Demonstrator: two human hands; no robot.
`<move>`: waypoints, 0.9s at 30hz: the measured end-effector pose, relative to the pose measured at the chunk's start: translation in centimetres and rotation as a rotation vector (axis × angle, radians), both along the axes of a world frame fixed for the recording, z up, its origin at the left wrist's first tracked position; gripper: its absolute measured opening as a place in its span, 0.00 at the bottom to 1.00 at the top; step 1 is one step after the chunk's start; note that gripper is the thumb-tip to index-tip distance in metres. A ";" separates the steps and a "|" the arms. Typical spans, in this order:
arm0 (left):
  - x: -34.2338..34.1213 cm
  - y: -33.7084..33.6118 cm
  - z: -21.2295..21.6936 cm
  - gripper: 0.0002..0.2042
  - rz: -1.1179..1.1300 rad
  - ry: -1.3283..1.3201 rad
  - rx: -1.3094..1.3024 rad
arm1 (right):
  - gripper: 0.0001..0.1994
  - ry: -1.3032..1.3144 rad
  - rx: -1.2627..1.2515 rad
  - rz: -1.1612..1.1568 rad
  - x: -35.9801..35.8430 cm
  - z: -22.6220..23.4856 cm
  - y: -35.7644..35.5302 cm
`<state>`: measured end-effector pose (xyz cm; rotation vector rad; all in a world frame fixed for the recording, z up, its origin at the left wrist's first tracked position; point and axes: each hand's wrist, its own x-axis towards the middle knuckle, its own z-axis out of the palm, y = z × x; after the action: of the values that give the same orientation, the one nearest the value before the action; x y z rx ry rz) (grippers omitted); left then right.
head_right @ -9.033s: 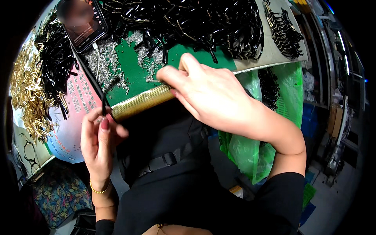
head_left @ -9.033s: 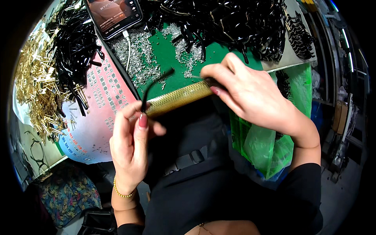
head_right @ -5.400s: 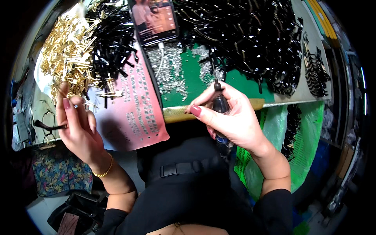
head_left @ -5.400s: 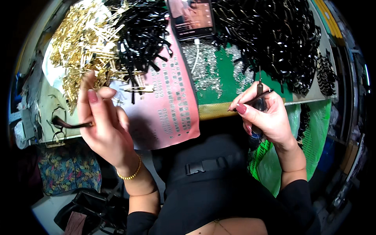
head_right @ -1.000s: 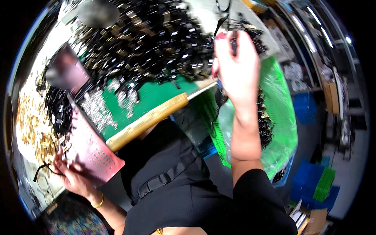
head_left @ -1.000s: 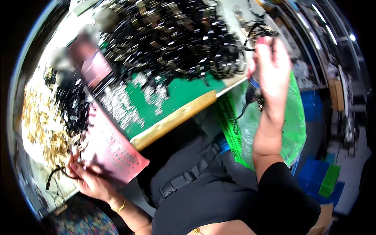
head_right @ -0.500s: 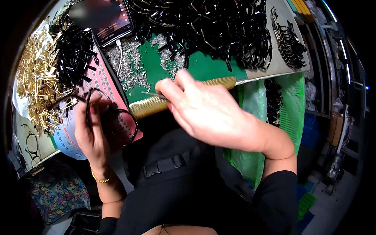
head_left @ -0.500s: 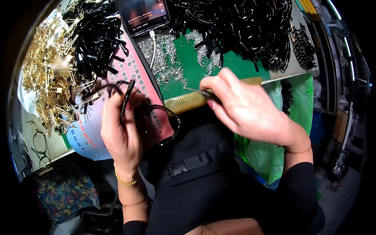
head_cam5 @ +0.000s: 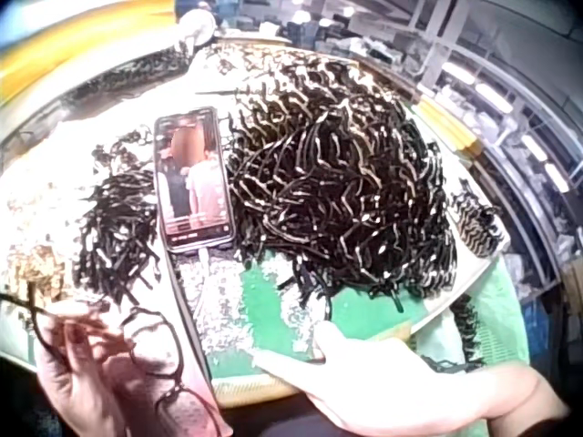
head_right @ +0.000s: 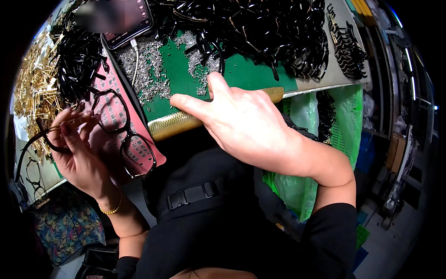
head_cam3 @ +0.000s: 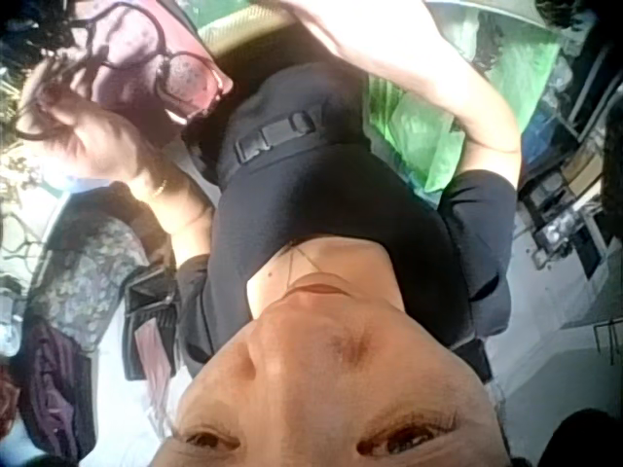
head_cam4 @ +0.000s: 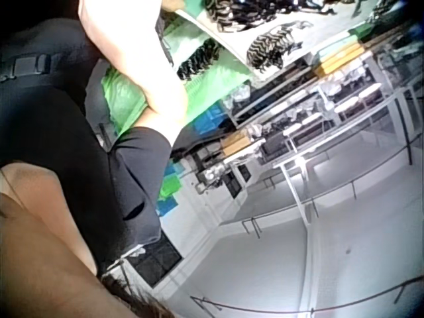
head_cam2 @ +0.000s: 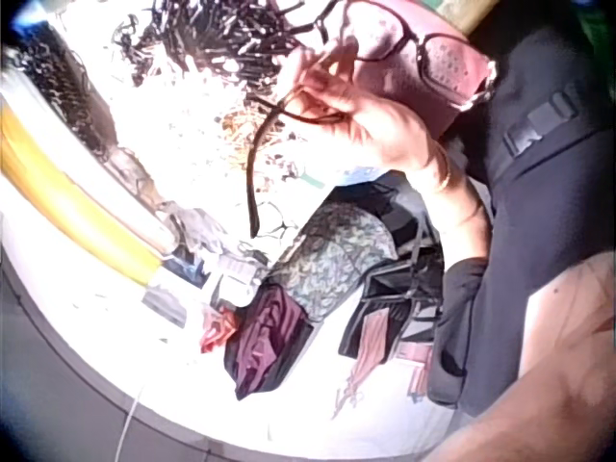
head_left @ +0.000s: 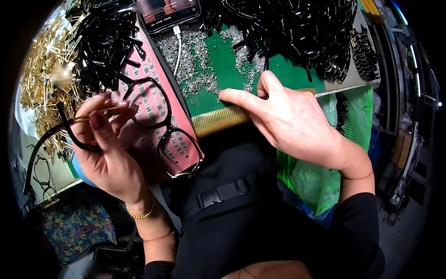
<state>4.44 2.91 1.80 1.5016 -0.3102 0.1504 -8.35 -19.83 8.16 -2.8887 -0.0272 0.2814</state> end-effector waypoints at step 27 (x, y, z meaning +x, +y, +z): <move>-0.2 1.1 1.3 0.07 -0.427 0.064 0.517 | 0.31 0.035 0.083 0.270 3.3 0.3 2.5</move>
<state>4.29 4.01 3.11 1.9039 -0.6446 -0.3419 -5.08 -17.36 8.49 -2.7940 -0.4152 0.3694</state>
